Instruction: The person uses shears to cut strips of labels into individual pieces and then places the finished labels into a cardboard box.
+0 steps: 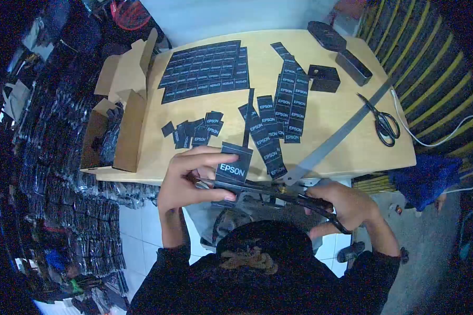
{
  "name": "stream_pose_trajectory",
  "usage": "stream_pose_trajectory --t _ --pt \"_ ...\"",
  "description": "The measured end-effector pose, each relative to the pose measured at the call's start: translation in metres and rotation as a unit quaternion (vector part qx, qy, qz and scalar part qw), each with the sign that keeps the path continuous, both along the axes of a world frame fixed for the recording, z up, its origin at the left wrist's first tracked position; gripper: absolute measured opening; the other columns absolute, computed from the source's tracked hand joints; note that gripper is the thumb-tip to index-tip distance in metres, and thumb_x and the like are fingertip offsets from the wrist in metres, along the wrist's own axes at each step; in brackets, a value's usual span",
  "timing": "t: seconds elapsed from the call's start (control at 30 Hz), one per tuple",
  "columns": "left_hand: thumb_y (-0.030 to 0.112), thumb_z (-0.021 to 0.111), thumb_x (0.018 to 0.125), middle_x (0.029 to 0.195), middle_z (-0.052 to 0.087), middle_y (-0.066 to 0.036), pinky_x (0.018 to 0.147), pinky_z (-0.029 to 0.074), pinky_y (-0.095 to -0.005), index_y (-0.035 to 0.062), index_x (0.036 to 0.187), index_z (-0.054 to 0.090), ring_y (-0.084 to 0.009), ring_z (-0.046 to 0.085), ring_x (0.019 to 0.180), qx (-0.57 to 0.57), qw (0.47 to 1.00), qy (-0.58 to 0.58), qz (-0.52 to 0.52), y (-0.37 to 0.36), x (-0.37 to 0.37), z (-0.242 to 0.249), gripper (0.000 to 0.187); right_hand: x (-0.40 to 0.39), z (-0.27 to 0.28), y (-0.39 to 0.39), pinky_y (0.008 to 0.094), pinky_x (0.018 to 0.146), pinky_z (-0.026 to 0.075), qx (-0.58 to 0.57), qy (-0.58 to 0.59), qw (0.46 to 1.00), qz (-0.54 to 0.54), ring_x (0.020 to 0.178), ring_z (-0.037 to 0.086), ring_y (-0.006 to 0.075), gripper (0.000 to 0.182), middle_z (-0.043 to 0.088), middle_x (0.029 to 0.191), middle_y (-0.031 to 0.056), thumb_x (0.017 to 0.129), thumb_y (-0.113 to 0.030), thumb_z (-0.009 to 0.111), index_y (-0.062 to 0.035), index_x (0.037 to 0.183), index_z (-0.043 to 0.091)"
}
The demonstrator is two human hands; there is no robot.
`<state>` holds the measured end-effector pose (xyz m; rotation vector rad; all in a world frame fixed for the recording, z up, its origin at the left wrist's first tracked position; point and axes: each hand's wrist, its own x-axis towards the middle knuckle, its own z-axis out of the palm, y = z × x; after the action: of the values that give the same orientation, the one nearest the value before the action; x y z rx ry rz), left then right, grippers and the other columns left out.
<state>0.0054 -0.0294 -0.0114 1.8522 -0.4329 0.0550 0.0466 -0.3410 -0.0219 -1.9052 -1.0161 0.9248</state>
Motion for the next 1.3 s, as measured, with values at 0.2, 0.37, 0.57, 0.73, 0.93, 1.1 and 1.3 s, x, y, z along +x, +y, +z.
stream_pose_trajectory --t 0.2,0.37,0.57,0.73,0.93,1.1,1.3 --pt "0.011 0.087 0.047 0.092 0.063 -0.004 0.059 0.04 -0.0192 0.0081 0.106 0.066 -0.0065 0.053 0.073 -0.012 1.0 0.01 -0.015 0.0 0.002 -0.003 0.062 0.0 -0.001 0.002 0.0305 0.057 0.046 -0.003 0.027 1.0 -0.001 0.062 0.06 0.0211 0.048 0.058 0.068 0.0071 0.061 -0.041 0.078 -0.0031 0.082 0.057" --pt "0.011 0.087 0.047 0.093 0.063 -0.004 0.059 0.04 -0.0189 0.0079 0.106 0.066 -0.0061 0.053 0.073 -0.01 0.999 0.042 -0.015 -0.001 0.004 -0.003 0.063 0.001 -0.002 0.002 0.0302 0.055 0.045 -0.008 0.021 1.0 0.001 0.059 0.058 0.0189 0.047 0.057 0.066 0.0053 0.062 -0.042 0.077 -0.0043 0.082 0.057" --pt "0.012 0.087 0.047 0.095 0.063 -0.003 0.06 0.043 -0.0181 0.0084 0.106 0.066 -0.006 0.054 0.074 0.009 1.0 0.018 -0.022 0.001 0.005 -0.002 0.063 0.003 -0.005 0.002 0.0291 0.053 0.043 0.011 0.006 1.0 0.011 0.058 0.056 0.0163 0.05 0.055 0.065 0.0037 0.063 -0.046 0.076 -0.0046 0.083 0.057" --pt "0.012 0.087 0.047 0.095 0.064 -0.004 0.059 0.043 -0.0176 0.0083 0.106 0.066 -0.0055 0.055 0.075 0.007 0.999 0.022 -0.023 0.001 0.006 -0.007 0.063 0.003 0.0 0.003 0.0306 0.055 0.041 0.016 0.028 0.999 0.005 0.061 0.055 0.0182 0.043 0.055 0.068 0.0072 0.065 -0.037 0.079 -0.0039 0.081 0.057" --pt "0.011 0.087 0.048 0.094 0.064 -0.003 0.056 0.043 -0.0164 0.008 0.106 0.066 -0.0043 0.055 0.074 -0.01 0.998 0.048 -0.029 -0.001 0.007 -0.005 0.062 0.005 -0.001 0.003 0.0315 0.055 0.041 0.007 0.017 1.0 0.021 0.062 0.055 0.0193 0.043 0.056 0.069 0.007 0.065 -0.038 0.078 -0.004 0.08 0.056" --pt "0.009 0.087 0.048 0.096 0.063 -0.002 0.055 0.042 -0.0142 0.0085 0.107 0.066 -0.0022 0.053 0.071 0.001 0.999 0.049 -0.023 -0.001 0.007 -0.002 0.062 0.004 0.001 0.006 0.0326 0.054 0.041 0.01 0.015 1.0 0.006 0.062 0.055 0.0196 0.039 0.056 0.066 0.0069 0.065 -0.034 0.079 -0.0046 0.077 0.056" --pt "0.009 0.087 0.048 0.095 0.062 -0.001 0.053 0.039 -0.014 0.0086 0.107 0.066 -0.0013 0.051 0.07 0.004 0.999 0.045 -0.028 0.003 0.011 -0.004 0.063 0.002 -0.006 0.005 0.0302 0.047 0.035 0.017 0.007 0.999 -0.044 0.05 0.048 0.0149 0.029 0.051 0.056 0.0054 0.07 -0.024 0.077 -0.0049 0.068 0.056"
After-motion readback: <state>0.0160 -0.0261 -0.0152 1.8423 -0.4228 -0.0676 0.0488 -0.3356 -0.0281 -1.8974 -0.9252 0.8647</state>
